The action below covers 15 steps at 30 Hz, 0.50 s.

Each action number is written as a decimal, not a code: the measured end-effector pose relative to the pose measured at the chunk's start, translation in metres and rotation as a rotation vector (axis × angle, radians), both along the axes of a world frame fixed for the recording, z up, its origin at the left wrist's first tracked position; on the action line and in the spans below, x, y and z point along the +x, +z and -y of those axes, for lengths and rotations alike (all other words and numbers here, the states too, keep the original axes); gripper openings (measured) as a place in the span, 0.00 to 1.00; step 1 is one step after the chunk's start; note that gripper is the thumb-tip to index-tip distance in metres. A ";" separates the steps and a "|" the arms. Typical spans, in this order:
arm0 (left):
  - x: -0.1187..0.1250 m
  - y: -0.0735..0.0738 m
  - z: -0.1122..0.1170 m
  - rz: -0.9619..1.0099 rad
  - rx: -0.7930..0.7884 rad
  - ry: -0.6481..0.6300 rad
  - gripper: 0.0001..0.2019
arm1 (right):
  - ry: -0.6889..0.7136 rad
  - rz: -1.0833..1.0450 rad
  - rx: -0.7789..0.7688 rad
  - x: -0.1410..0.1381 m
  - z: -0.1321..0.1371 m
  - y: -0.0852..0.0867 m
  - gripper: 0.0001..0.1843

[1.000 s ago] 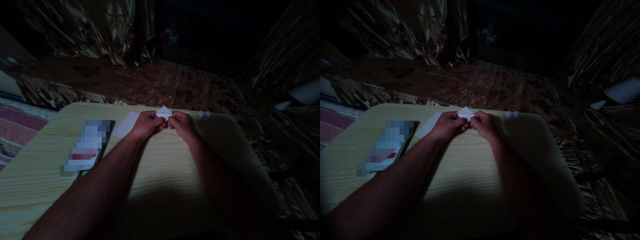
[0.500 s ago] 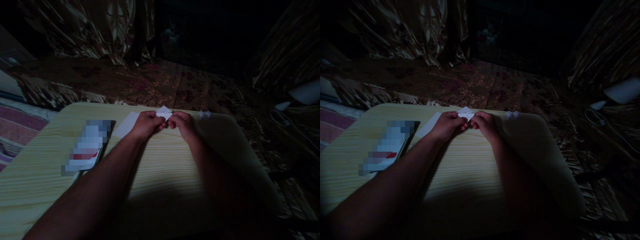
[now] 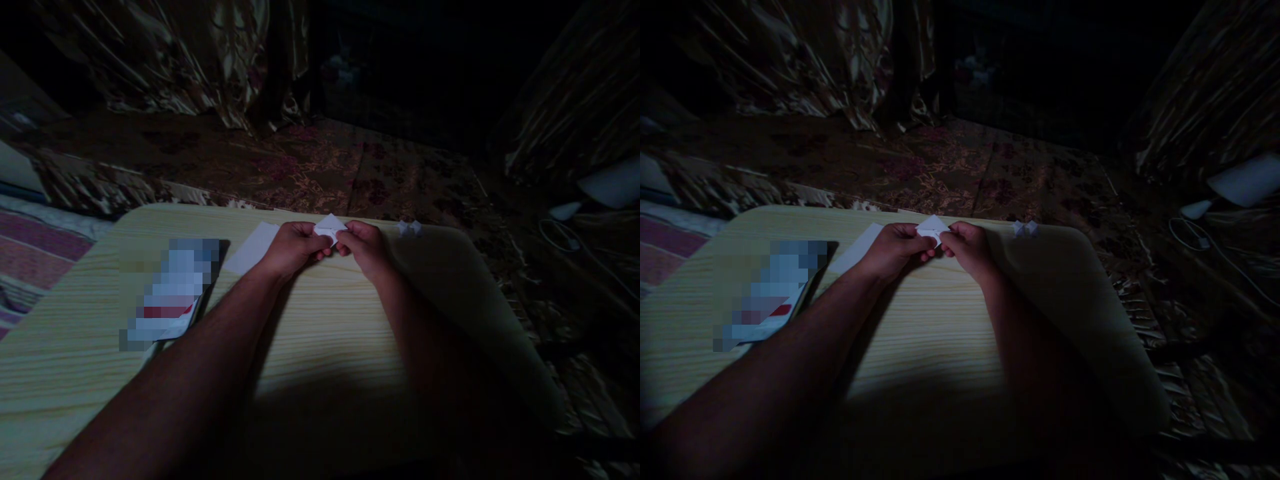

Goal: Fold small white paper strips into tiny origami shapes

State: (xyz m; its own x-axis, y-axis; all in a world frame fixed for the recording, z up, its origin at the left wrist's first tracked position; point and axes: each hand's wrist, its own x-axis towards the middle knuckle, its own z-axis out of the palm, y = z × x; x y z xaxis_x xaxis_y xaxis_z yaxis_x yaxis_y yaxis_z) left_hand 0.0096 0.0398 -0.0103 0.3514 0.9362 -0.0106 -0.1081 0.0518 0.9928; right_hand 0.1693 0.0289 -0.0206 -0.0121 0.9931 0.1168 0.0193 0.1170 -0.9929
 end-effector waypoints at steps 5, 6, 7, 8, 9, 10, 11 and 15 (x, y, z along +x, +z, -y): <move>-0.002 -0.002 -0.001 0.000 0.001 -0.017 0.07 | 0.022 0.007 -0.002 0.001 0.001 0.002 0.09; -0.002 -0.002 -0.001 0.000 0.002 -0.019 0.07 | 0.024 0.008 -0.005 0.001 0.000 0.002 0.09; -0.002 -0.002 -0.001 -0.001 0.001 -0.020 0.07 | 0.026 0.009 -0.008 0.001 0.000 0.002 0.09; -0.002 -0.003 -0.001 -0.003 -0.001 -0.021 0.07 | 0.027 0.011 -0.010 0.001 0.000 0.002 0.08; -0.002 -0.003 -0.001 -0.005 -0.004 -0.021 0.07 | 0.027 0.011 -0.010 0.001 0.000 0.002 0.08; -0.002 -0.003 -0.002 -0.005 -0.006 -0.020 0.07 | 0.027 0.009 -0.008 0.001 0.000 0.002 0.08; -0.002 -0.003 -0.001 -0.005 -0.006 -0.019 0.07 | 0.029 0.009 -0.006 0.001 0.000 0.002 0.08; -0.001 -0.002 -0.001 -0.011 0.006 -0.012 0.07 | 0.026 0.029 -0.013 0.000 0.001 0.004 0.09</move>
State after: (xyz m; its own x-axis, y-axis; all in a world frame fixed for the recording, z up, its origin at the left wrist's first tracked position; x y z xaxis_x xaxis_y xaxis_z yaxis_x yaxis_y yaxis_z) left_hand 0.0087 0.0408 -0.0128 0.3628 0.9318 -0.0092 -0.0965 0.0474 0.9942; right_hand 0.1688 0.0276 -0.0170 -0.0408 0.9938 0.1035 0.0451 0.1054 -0.9934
